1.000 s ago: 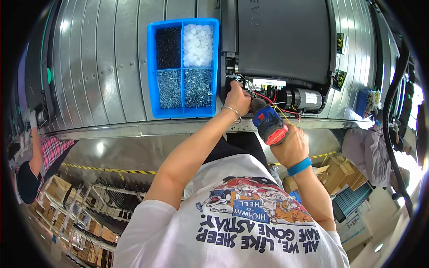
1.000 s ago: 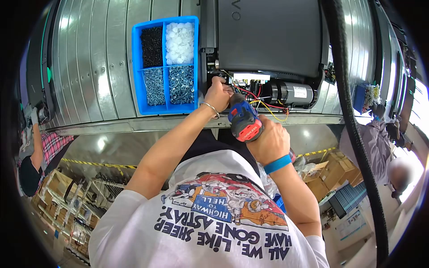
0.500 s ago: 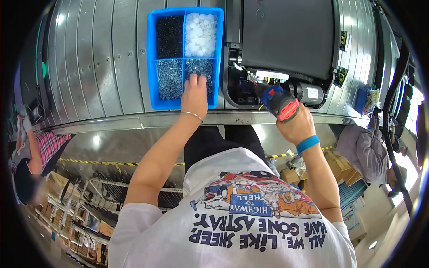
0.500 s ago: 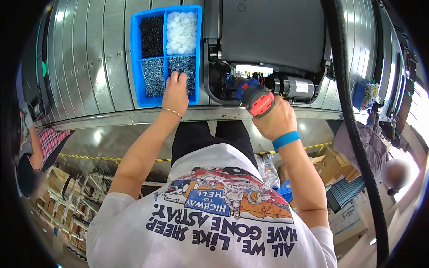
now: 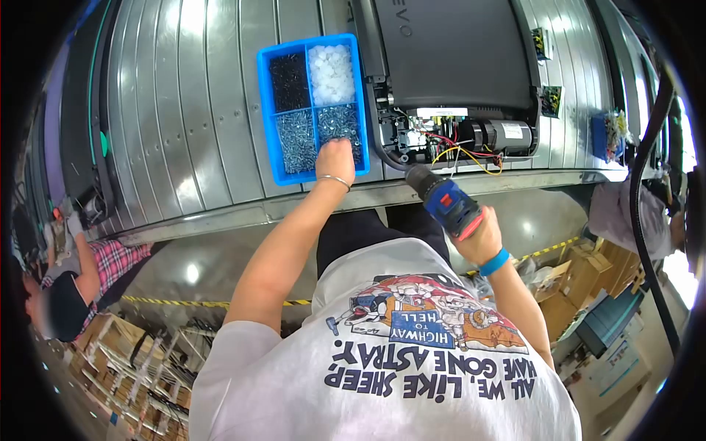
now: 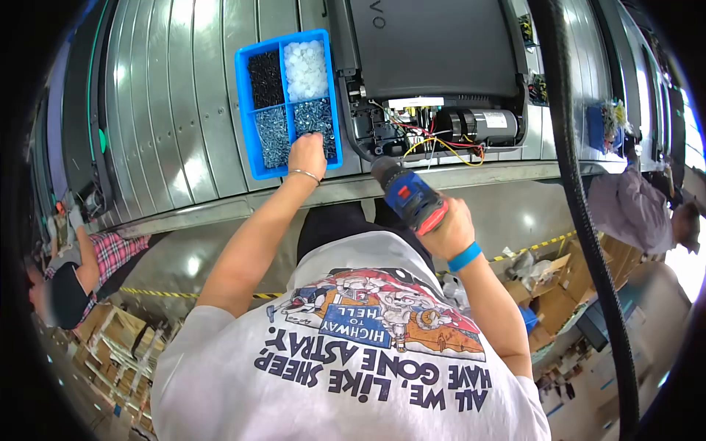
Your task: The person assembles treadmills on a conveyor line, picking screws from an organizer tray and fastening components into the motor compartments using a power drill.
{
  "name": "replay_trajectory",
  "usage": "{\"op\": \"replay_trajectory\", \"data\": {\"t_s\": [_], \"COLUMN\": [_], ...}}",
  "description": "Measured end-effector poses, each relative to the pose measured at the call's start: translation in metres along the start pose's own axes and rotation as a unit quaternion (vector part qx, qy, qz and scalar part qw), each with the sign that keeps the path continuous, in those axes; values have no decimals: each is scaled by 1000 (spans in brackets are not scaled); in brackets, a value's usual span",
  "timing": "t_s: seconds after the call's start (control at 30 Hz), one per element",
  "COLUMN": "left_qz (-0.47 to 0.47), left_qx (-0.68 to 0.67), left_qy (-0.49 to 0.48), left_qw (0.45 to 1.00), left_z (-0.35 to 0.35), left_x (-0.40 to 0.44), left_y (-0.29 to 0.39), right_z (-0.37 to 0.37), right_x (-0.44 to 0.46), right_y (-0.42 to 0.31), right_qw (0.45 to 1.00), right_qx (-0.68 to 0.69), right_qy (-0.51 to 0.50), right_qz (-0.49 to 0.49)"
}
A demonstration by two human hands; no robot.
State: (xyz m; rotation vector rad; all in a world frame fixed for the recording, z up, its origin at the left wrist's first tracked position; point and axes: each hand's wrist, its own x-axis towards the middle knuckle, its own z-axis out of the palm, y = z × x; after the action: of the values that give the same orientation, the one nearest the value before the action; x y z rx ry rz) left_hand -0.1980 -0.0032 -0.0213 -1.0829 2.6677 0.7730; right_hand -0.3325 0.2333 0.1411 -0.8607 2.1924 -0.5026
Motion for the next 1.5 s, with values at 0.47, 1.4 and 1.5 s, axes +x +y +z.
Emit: {"op": "replay_trajectory", "data": {"t_s": [0.47,1.4,1.5], "left_qz": [-40,-267,-252], "left_qx": [57,-758,-765], "left_qy": [-81,-240,-241], "left_qw": [994,544,541], "left_z": [-14,-48,-48], "left_x": [4,-41,-43], "left_y": [20,59,63], "right_z": [20,-31,-33], "right_x": [-31,-51,-51], "right_y": [-18,10,11], "right_qw": [998,991,991], "right_qx": [46,84,93], "right_qy": [33,23,29], "right_qz": [-27,-102,-95]}}
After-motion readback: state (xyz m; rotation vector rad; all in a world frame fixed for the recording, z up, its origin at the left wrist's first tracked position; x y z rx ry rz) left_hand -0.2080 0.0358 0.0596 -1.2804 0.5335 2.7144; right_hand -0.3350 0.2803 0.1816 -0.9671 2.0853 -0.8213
